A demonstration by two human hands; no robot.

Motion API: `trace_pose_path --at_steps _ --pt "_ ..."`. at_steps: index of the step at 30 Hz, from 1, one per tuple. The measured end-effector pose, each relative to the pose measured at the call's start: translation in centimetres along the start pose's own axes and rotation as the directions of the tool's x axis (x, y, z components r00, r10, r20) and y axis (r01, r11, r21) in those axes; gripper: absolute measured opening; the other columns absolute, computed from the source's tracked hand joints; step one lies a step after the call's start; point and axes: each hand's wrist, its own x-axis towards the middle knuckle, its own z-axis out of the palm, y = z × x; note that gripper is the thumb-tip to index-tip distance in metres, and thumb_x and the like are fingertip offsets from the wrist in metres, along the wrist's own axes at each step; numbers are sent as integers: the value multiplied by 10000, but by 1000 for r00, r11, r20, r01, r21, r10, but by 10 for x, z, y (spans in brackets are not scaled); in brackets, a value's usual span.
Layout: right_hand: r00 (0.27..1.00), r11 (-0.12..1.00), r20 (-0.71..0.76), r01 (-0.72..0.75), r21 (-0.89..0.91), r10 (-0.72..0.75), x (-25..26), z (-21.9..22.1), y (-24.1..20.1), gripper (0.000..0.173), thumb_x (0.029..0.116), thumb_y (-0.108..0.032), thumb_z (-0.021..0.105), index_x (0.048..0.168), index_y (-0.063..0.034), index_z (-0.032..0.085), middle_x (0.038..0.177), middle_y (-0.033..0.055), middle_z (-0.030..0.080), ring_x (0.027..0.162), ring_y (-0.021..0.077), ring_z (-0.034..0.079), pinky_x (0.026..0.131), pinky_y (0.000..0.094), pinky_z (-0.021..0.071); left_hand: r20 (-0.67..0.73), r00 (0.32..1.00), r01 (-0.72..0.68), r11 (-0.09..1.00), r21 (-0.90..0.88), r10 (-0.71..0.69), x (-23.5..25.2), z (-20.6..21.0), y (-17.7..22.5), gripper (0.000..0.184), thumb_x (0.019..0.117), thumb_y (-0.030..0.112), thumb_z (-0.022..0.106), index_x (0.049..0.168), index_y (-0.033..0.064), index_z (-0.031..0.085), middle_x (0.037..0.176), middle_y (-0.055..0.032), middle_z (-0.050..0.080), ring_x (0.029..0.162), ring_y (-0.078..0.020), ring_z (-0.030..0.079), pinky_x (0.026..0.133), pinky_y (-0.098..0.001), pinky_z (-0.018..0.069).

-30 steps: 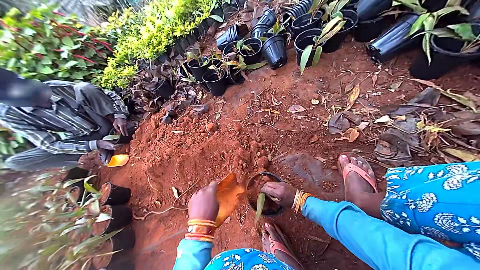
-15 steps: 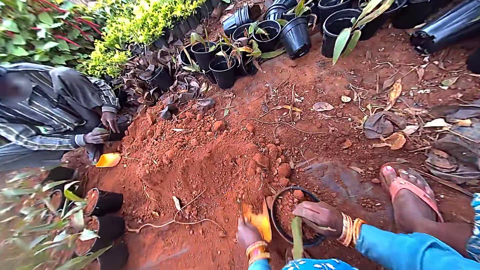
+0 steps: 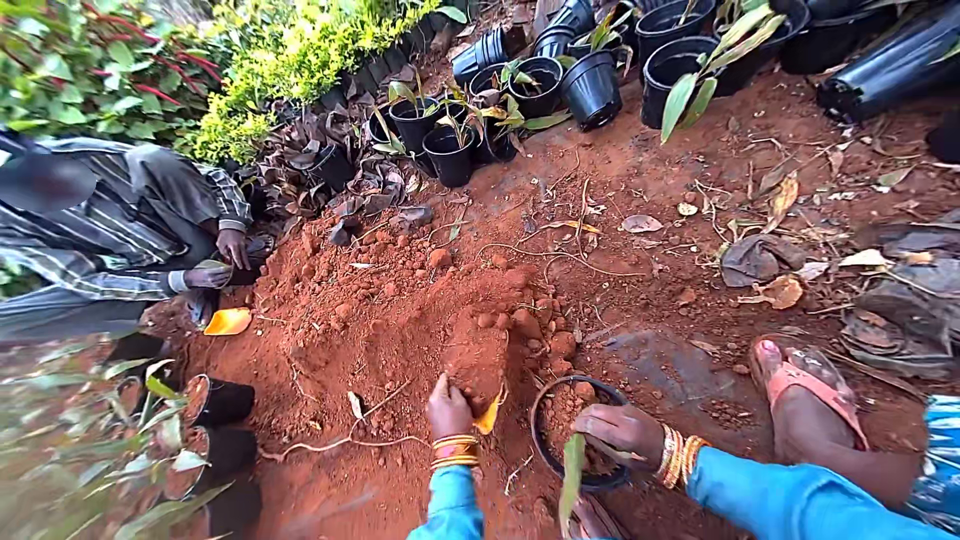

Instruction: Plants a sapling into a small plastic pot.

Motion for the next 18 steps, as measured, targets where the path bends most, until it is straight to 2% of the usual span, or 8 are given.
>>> trace_pose_path --at_steps 1,3,5,8,11,14,16,18 --pt "1000 1000 8 -12 13 12 2 -1 -1 169 1012 -136 537 1032 -76 694 965 97 741 880 177 740 767 273 606 39 999 -32 999 30 31 -9 -23 10 356 1038 22 442 1337 -70 614 990 -193 734 873 -259 735 869 -461 597" --pt "999 999 30 -27 26 27 8 -4 -7 170 976 -104 565 1006 -44 722 967 122 754 889 220 755 765 327 623 158 982 -132 976 172 105 -25 -66 35 373 1043 39 439 1354 -68 614 1108 -229 730 1010 -306 724 979 -493 548" --pt "997 999 80 -23 21 21 12 -9 -12 148 951 -70 607 1012 -31 737 997 138 756 933 264 756 782 384 631 308 941 -260 880 399 138 -39 -92 68 379 1054 97 443 1360 -19 634 1184 -239 720 1144 -366 689 1064 -550 485" --pt "986 1000 163 22 17 -24 13 -18 -16 168 917 10 630 1046 -32 729 1042 151 741 974 309 740 781 438 626 516 856 -411 630 659 18 -58 -89 125 384 1081 186 439 1413 134 625 1238 -211 710 1215 -402 651 1075 -596 460" --pt "963 994 267 -52 93 25 12 -30 -28 218 927 78 589 1088 19 723 1114 209 725 1063 375 714 864 492 602 612 789 -517 480 709 -54 -68 -60 146 350 1097 251 438 1386 184 624 1265 -187 702 1232 -400 642 1054 -606 471" --pt "924 950 323 -266 163 204 14 -36 -30 249 946 62 571 1141 25 721 1164 227 708 1109 381 691 964 505 558 615 784 -510 480 714 -82 -65 -57 139 372 1102 267 426 1412 185 615 1316 -176 684 1278 -379 619 1091 -593 452" --pt "839 861 382 -477 177 387 27 -38 -30 267 976 21 556 1191 22 714 1214 226 693 1170 360 662 1053 481 503 631 768 -486 542 685 -110 -69 -68 130 376 1113 261 414 1385 110 626 1335 -203 664 1301 -385 596 1120 -583 420" --pt "747 783 434 -607 136 504 46 -40 -29 253 1002 -40 571 1207 11 711 1232 215 687 1195 339 648 1089 454 473 644 749 -462 577 674 -153 -83 -69 126 381 1105 240 424 1375 71 632 1340 -219 656 1300 -394 596 1118 -589 425"
